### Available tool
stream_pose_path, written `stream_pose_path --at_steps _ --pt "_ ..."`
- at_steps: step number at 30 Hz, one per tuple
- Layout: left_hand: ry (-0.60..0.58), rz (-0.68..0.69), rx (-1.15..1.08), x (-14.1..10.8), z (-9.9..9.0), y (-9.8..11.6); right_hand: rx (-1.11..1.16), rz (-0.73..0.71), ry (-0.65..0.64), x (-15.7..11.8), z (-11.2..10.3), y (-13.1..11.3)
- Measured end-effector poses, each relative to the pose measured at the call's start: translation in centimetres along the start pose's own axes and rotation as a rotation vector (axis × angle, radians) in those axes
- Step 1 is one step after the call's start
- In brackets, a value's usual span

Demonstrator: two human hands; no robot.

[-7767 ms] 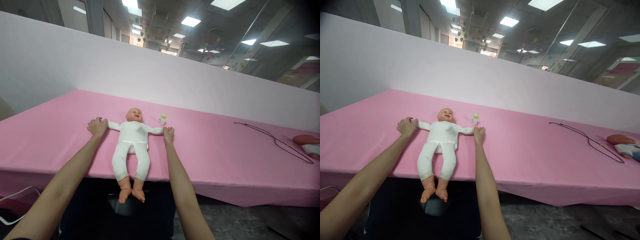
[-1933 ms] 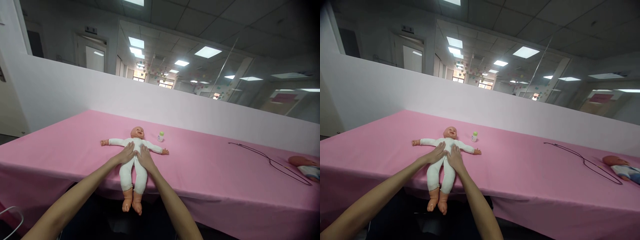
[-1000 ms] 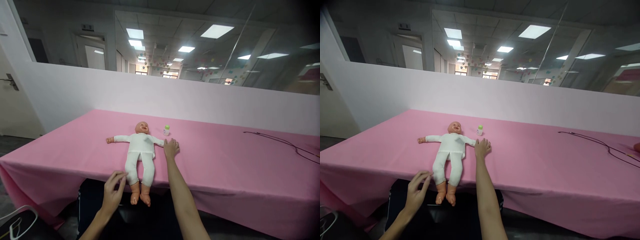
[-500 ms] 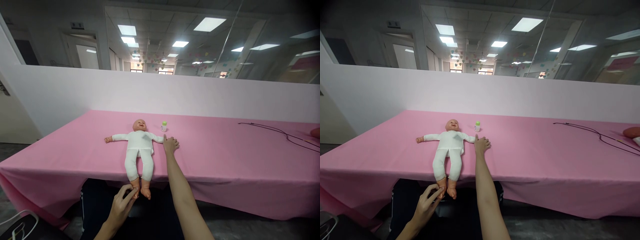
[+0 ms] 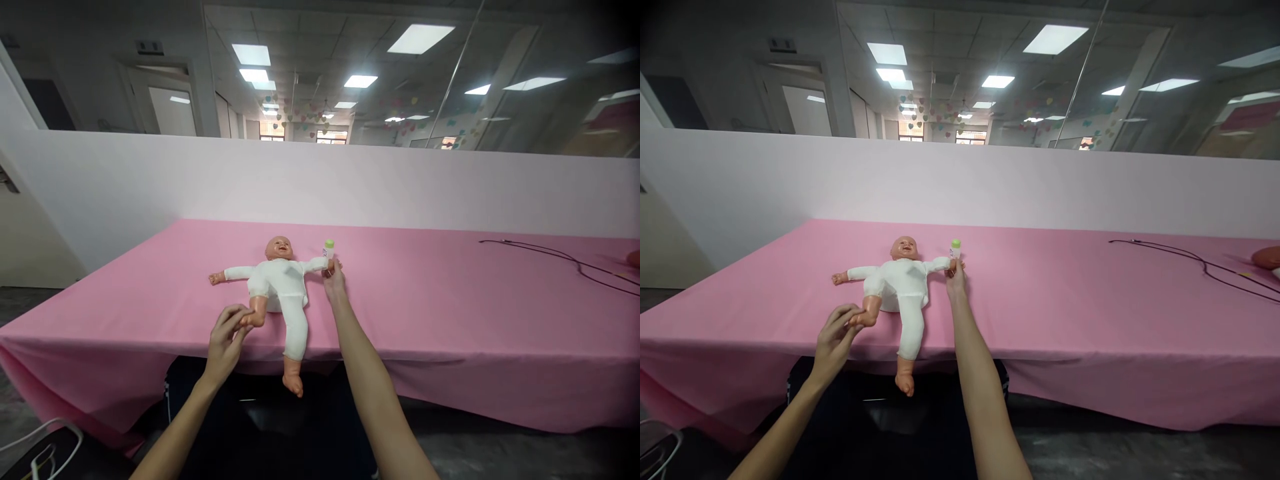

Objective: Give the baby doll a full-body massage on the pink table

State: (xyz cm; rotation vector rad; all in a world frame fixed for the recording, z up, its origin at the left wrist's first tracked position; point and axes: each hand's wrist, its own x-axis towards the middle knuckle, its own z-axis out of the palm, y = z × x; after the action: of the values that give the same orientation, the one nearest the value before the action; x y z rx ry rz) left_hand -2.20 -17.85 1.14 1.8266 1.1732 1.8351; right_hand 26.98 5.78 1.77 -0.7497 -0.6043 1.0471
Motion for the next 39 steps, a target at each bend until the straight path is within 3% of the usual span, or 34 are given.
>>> stream_pose_path --at_steps 3,6,8,10,13,15,17,19,21,23,25,29,32,34,36,39 --pt "-0.014 -0.102 -0.082 4.3 1.4 -1.4 0.011 0.058 -0.126 -1.4 1.4 0.1" --pt "-0.094 -0.239 -0.235 8.0 3.1 -2.9 -0.166 0.084 -0.45 -3.7 2.6 0.7" --pt "-0.155 -0.305 -0.321 9.6 3.9 -3.4 -0.308 0.038 -0.616 -5.0 3.2 0.9" --pt "-0.185 -0.332 -0.35 10.0 4.0 -3.3 -0.364 -0.017 -0.647 -5.6 3.5 0.9" --pt "-0.157 -0.322 -0.283 8.1 2.7 -2.2 -0.291 -0.043 -0.525 -4.7 3.2 0.7" --pt "-0.105 -0.3 -0.169 5.2 0.9 -1.3 -0.196 -0.044 -0.294 -3.5 2.5 0.5" --pt "-0.067 -0.278 -0.06 1.7 -1.2 -0.5 -0.147 -0.035 0.02 -2.1 1.5 0.4" --pt "-0.163 -0.264 -0.013 -1.8 -3.1 0.2 -0.14 -0.028 0.248 -1.1 0.6 0.4" --pt "-0.282 -0.251 0.009 -4.2 -4.3 0.7 -0.129 -0.033 0.314 -0.5 0.3 0.4" --pt "-0.315 -0.252 0.007 -4.9 -4.5 0.8 -0.105 -0.039 0.269 -0.4 0.7 0.4" --pt "-0.237 -0.266 -0.015 -3.7 -3.8 0.2 -0.051 -0.048 0.135 -0.9 1.5 0.2" --pt "0.013 -0.313 -0.147 2.9 0.3 -2.2 0.007 -0.06 -0.313 -3.2 2.9 0.2" --pt "-0.031 -0.361 -0.313 8.0 3.9 -3.8 -0.188 0.003 -0.668 -5.0 3.2 0.6" --pt "-0.045 -0.386 -0.368 9.8 5.4 -4.0 -0.285 0.067 -0.825 -5.8 3.2 0.7" --pt "-0.051 -0.388 -0.385 9.8 5.8 -3.6 -0.272 0.072 -0.821 -5.8 3.3 0.7" --pt "-0.057 -0.366 -0.316 7.0 3.8 -2.1 -0.131 -0.037 -0.546 -4.6 3.1 0.7"
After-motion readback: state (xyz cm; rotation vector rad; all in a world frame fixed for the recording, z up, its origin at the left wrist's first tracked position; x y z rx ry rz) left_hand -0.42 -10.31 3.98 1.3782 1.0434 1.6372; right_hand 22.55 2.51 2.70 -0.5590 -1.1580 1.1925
